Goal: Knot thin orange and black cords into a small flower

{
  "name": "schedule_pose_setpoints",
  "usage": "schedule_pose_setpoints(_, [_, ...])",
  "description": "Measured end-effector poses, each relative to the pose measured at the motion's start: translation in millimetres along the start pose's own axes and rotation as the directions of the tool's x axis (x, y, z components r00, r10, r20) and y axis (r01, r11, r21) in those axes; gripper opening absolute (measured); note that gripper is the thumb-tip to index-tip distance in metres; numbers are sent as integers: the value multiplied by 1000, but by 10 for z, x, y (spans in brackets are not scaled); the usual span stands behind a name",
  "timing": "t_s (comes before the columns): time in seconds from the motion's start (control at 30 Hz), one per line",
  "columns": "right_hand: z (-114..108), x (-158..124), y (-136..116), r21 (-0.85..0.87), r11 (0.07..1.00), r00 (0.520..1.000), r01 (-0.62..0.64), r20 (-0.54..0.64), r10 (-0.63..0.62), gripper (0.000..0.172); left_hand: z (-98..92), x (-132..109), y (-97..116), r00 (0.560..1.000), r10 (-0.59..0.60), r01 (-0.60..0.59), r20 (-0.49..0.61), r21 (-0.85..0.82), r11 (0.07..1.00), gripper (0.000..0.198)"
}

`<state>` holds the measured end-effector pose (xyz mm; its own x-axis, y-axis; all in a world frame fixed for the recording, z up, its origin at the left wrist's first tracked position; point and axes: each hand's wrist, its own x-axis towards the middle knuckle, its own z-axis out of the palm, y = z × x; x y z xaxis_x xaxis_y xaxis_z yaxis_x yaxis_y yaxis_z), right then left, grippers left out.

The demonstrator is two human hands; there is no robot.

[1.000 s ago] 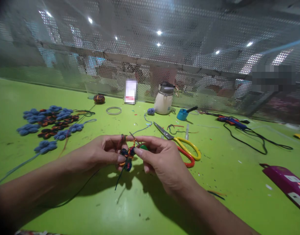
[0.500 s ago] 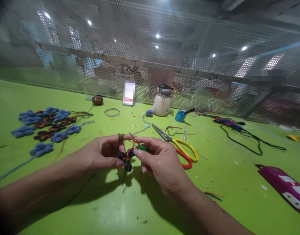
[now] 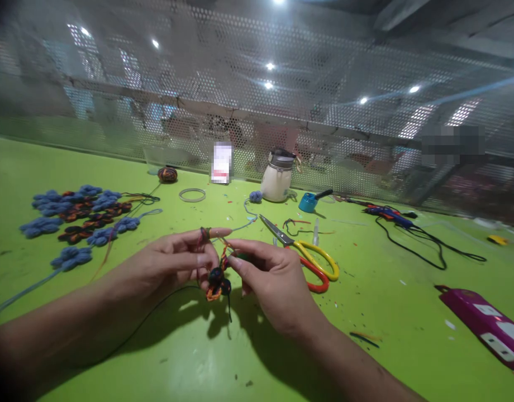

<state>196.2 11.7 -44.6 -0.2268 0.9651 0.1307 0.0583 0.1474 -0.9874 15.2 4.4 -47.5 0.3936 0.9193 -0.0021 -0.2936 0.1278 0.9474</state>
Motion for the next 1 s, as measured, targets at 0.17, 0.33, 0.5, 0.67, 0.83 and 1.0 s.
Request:
schedule_pose_setpoints(0.17, [31,-42,22,-116,975,982,189,3,-190,20,-21,42,-88,1000,-1,0,16,93,996,57])
schedule_pose_setpoints(0.33, [80,-83,20,-70,971,973,230,47,-227,21,0,37,-106,999,26,-30,44,93,995,59])
schedule_pose_setpoints(0.5, [77,-82,15,-56,980,982,189,-2,-189,18,26,25,-77,1000,12,-13,13,87,996,58])
schedule_pose_setpoints(0.67, [26,-32,32,29,999,999,-28,27,27,21,-9,20,-67,998,20,-13,-55,131,991,57])
schedule_pose_setpoints(0.83, [-12,22,49,83,984,985,-160,76,154,27,-54,29,-59,1000,16,-13,-24,96,995,64])
schedule_pose_setpoints(1.0, [-28,43,65,156,968,978,-196,105,181,24,-73,36,-59,1000,20,-20,-1,57,998,66])
